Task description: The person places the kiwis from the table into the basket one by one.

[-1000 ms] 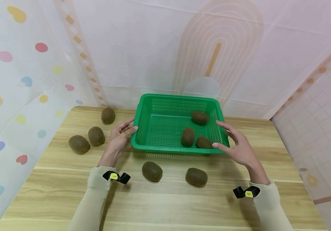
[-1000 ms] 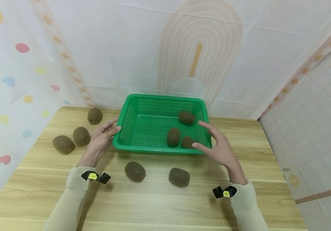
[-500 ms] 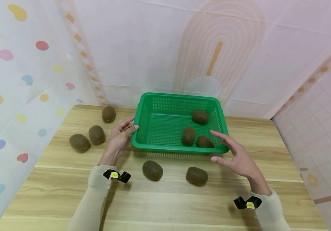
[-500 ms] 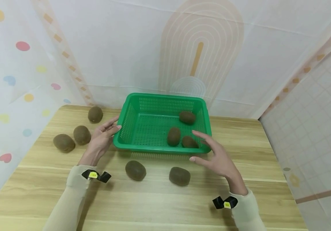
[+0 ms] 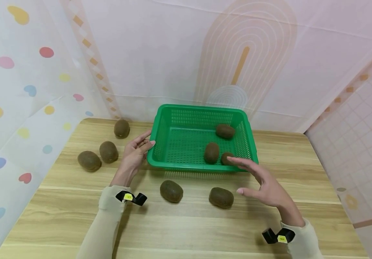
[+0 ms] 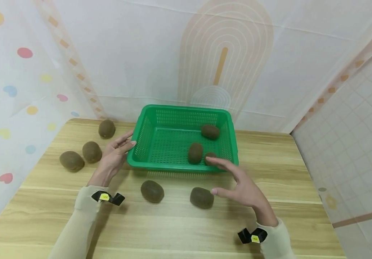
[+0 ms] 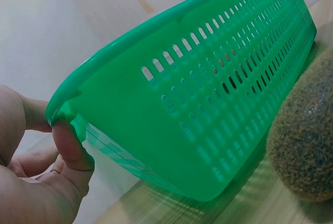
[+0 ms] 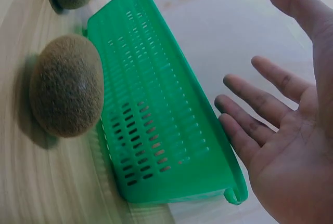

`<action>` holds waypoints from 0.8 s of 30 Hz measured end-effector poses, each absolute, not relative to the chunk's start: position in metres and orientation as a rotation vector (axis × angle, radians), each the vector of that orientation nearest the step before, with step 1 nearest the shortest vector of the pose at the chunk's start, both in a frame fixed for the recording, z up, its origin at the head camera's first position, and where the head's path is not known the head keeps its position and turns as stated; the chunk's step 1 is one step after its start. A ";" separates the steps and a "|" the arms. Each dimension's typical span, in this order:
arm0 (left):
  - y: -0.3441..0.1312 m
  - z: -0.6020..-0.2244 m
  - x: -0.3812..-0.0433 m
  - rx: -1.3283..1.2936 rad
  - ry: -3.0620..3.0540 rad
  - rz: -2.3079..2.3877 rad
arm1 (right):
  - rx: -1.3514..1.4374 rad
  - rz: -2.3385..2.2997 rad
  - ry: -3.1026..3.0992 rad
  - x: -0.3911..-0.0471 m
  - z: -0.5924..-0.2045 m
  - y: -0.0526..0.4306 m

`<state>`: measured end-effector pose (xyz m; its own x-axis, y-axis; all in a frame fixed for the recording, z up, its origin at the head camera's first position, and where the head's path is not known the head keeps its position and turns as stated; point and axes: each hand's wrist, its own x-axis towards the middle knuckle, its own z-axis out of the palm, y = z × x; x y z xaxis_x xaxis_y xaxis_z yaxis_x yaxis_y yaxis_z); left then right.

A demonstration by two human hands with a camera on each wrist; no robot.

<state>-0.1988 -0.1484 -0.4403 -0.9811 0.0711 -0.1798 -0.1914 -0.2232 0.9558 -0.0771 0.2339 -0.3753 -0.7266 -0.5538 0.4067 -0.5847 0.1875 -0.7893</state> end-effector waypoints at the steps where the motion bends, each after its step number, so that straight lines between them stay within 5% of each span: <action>1: -0.148 -0.440 -0.199 -0.146 1.845 2.328 | 1.171 1.634 -2.380 -0.077 -0.376 0.233; 12: -0.148 -0.440 -0.198 -0.162 1.842 2.325 | 1.329 1.646 -2.347 -0.070 -0.380 0.222; 24: -0.149 -0.440 -0.199 -0.152 1.840 2.330 | 1.180 1.563 -2.582 -0.072 -0.416 0.224</action>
<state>-0.1990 -0.1486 -0.4398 -0.9806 0.0690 -0.1834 -0.1944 -0.2250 0.9548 -0.0718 0.2242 -0.4164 -0.7305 -0.6268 0.2712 -0.5310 0.2716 -0.8027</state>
